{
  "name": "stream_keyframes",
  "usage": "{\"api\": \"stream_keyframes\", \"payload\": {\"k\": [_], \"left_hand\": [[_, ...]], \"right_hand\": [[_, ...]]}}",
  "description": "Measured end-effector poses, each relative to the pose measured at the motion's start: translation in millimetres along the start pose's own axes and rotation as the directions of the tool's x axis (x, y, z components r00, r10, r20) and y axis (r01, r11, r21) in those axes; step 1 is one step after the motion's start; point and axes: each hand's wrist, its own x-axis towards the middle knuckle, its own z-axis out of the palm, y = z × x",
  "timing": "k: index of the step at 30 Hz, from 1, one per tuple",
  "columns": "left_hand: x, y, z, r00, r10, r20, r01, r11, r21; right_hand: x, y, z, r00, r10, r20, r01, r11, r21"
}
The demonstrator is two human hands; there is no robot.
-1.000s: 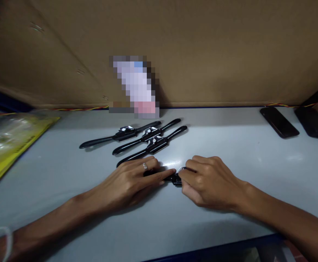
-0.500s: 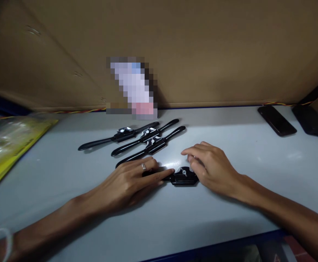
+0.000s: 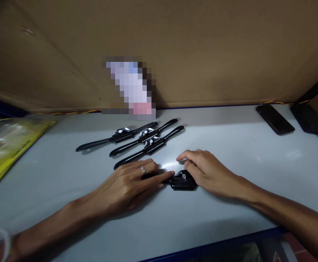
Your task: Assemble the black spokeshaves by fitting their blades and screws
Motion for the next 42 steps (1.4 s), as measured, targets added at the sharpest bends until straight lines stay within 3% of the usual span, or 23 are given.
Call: {"api": "stream_keyframes", "payload": {"k": [15, 26, 33, 42], "left_hand": [[1.7, 2.6, -1.7, 1.000, 0.002, 0.015, -0.002, 1.000, -0.010], [-0.6, 1.9, 0.5, 1.000, 0.001, 0.016, -0.001, 1.000, 0.006], [-1.3, 0.9, 0.0, 0.999, 0.012, 0.039, -0.012, 1.000, -0.011], [-0.4, 1.0, -0.4, 0.999, 0.019, 0.028, -0.019, 1.000, 0.003]], "right_hand": [[0.8, 2.0, -0.5, 1.000, 0.006, 0.008, -0.007, 0.993, 0.115], [2.5, 2.3, -3.2, 0.999, -0.047, 0.016, 0.045, 0.994, 0.096], [0.9, 2.2, -15.4, 0.988, -0.098, 0.117, 0.079, 0.984, 0.157], [1.7, 2.1, -17.2, 0.988, -0.070, 0.135, 0.049, 0.988, 0.149]]}}
